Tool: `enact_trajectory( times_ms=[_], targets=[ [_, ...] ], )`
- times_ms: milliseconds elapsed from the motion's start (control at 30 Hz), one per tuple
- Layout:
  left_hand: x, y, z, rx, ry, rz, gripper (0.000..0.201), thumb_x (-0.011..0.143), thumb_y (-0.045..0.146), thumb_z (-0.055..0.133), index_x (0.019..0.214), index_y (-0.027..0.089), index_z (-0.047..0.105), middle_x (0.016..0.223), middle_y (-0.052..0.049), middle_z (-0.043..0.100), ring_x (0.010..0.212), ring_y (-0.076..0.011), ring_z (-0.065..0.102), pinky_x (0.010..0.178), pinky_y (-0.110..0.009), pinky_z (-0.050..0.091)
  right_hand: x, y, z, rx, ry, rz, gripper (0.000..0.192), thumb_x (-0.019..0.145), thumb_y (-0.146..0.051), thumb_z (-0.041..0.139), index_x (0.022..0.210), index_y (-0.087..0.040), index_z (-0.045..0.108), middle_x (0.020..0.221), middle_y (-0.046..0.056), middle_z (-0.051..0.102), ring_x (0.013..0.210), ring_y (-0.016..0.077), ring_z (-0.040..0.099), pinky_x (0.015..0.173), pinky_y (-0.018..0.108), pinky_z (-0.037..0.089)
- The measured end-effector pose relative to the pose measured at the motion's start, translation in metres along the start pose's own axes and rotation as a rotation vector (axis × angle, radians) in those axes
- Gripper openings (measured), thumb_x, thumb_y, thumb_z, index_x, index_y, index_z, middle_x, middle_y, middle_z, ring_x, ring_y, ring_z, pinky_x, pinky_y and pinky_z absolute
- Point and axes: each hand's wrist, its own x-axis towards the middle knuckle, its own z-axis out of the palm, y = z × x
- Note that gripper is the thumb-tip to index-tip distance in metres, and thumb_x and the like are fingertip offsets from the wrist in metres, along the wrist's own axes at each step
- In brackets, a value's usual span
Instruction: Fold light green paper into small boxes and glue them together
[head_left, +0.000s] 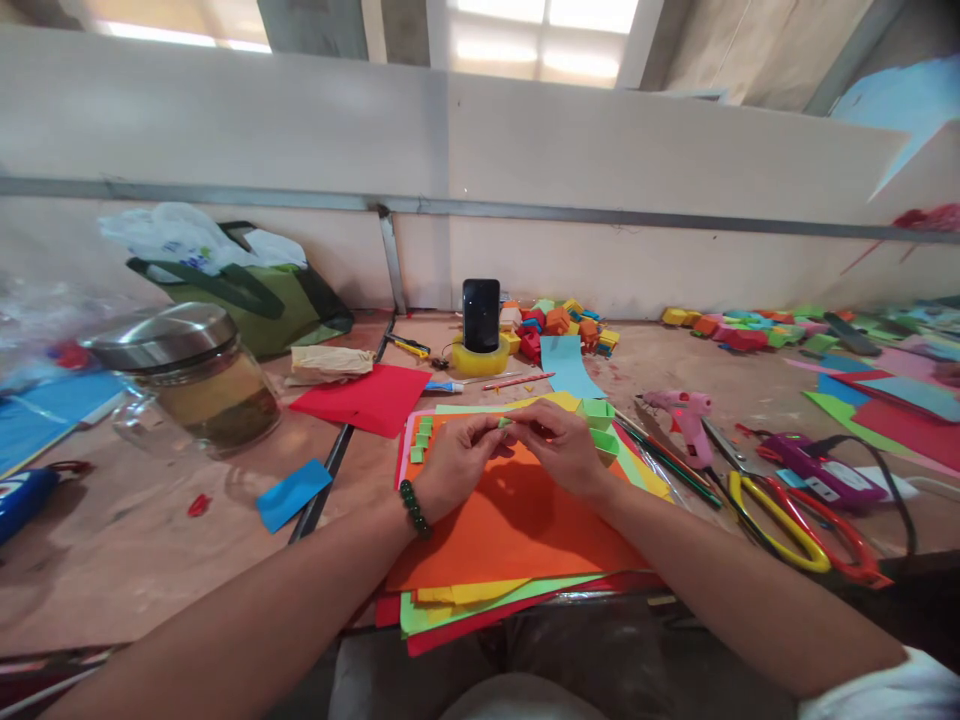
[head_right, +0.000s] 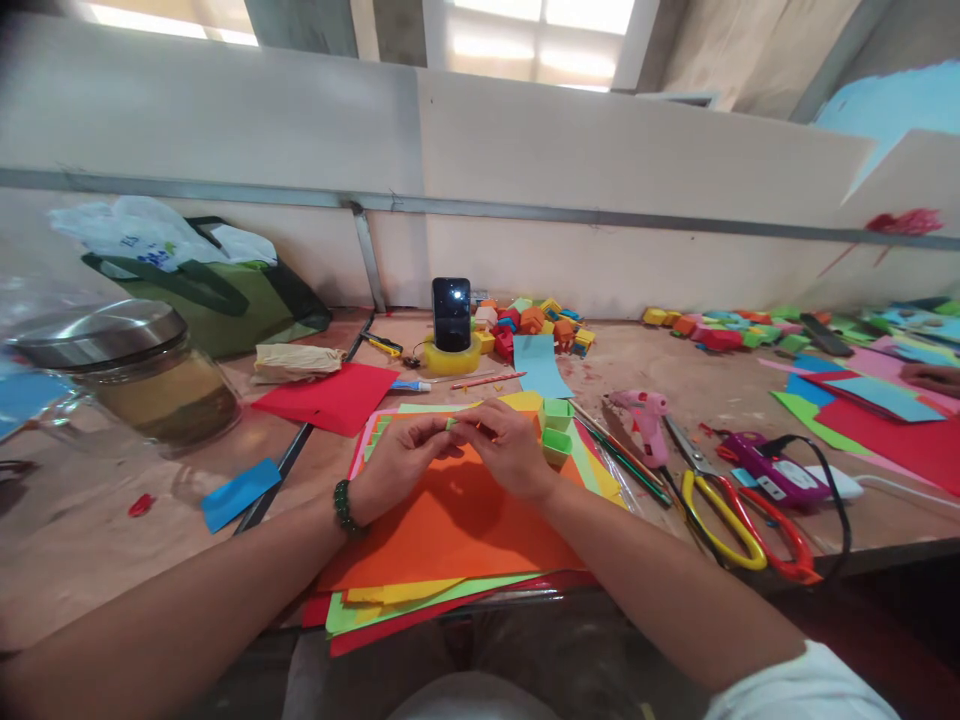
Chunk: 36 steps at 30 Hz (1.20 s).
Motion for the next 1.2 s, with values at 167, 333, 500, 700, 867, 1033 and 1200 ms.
enact_trajectory(
  times_ms=[167, 333, 500, 700, 867, 1033, 1200],
  targets=[
    [0.000, 0.000, 0.000, -0.021, -0.003, -0.031, 0.022, 0.073, 0.037, 0.067, 0.075, 0.015, 0.068, 0.072, -0.004, 0.070, 0.069, -0.0163, 0.067, 0.066, -0.026, 0.054, 0.001, 0.004, -0.003, -0.149, 0.027, -0.188, 0.012, 0.088, -0.024, 0.061, 0.090, -0.023, 0.073, 0.082, 0.004, 0.066, 0.071, 0.0129, 0.064, 0.060, 0.023, 0.054],
    [0.000, -0.002, 0.000, -0.038, -0.002, -0.096, 0.029, 0.072, 0.043, 0.069, 0.076, 0.014, 0.068, 0.074, -0.005, 0.071, 0.069, -0.0175, 0.068, 0.065, -0.027, 0.054, 0.001, -0.001, -0.008, -0.322, 0.011, -0.376, 0.018, 0.090, -0.018, 0.056, 0.095, -0.023, 0.072, 0.083, 0.005, 0.068, 0.071, 0.0120, 0.065, 0.061, 0.021, 0.053],
    [-0.001, 0.000, 0.001, -0.052, 0.004, -0.114, 0.034, 0.069, 0.048, 0.071, 0.076, 0.014, 0.067, 0.075, -0.005, 0.069, 0.068, -0.0169, 0.068, 0.064, -0.026, 0.052, 0.001, -0.007, -0.010, -0.422, 0.002, -0.459, 0.018, 0.091, -0.017, 0.054, 0.093, -0.020, 0.072, 0.080, 0.006, 0.068, 0.069, 0.0122, 0.064, 0.060, 0.021, 0.052],
    [-0.002, 0.006, 0.002, -0.046, -0.008, -0.104, 0.031, 0.071, 0.046, 0.070, 0.074, 0.015, 0.067, 0.069, -0.003, 0.068, 0.067, -0.0163, 0.067, 0.064, -0.026, 0.051, 0.000, -0.009, -0.009, -0.377, -0.008, -0.399, 0.018, 0.089, -0.015, 0.054, 0.092, -0.022, 0.071, 0.080, 0.005, 0.067, 0.067, 0.0122, 0.064, 0.058, 0.021, 0.052],
    [-0.002, 0.002, 0.002, -0.033, -0.017, -0.082, 0.027, 0.073, 0.041, 0.068, 0.069, 0.014, 0.067, 0.064, -0.002, 0.065, 0.064, -0.0157, 0.065, 0.060, -0.025, 0.051, 0.001, -0.006, -0.009, -0.303, -0.056, -0.343, 0.018, 0.087, -0.015, 0.055, 0.090, -0.022, 0.071, 0.079, 0.004, 0.065, 0.062, 0.0104, 0.061, 0.055, 0.020, 0.051],
    [-0.003, 0.002, 0.002, -0.031, -0.028, -0.087, 0.025, 0.073, 0.038, 0.068, 0.066, 0.014, 0.066, 0.061, -0.002, 0.064, 0.063, -0.0162, 0.065, 0.061, -0.026, 0.052, 0.002, -0.006, -0.009, -0.248, -0.056, -0.376, 0.017, 0.086, -0.012, 0.055, 0.088, -0.022, 0.069, 0.076, 0.002, 0.063, 0.061, 0.0094, 0.060, 0.053, 0.019, 0.050],
    [-0.004, 0.004, 0.001, -0.057, -0.020, -0.136, 0.027, 0.071, 0.040, 0.070, 0.069, 0.013, 0.068, 0.066, -0.005, 0.068, 0.063, -0.0148, 0.064, 0.062, -0.025, 0.049, 0.001, -0.006, -0.011, -0.318, -0.080, -0.479, 0.017, 0.089, -0.014, 0.052, 0.091, -0.021, 0.067, 0.078, 0.004, 0.063, 0.067, 0.0111, 0.061, 0.058, 0.021, 0.051]
  ],
)
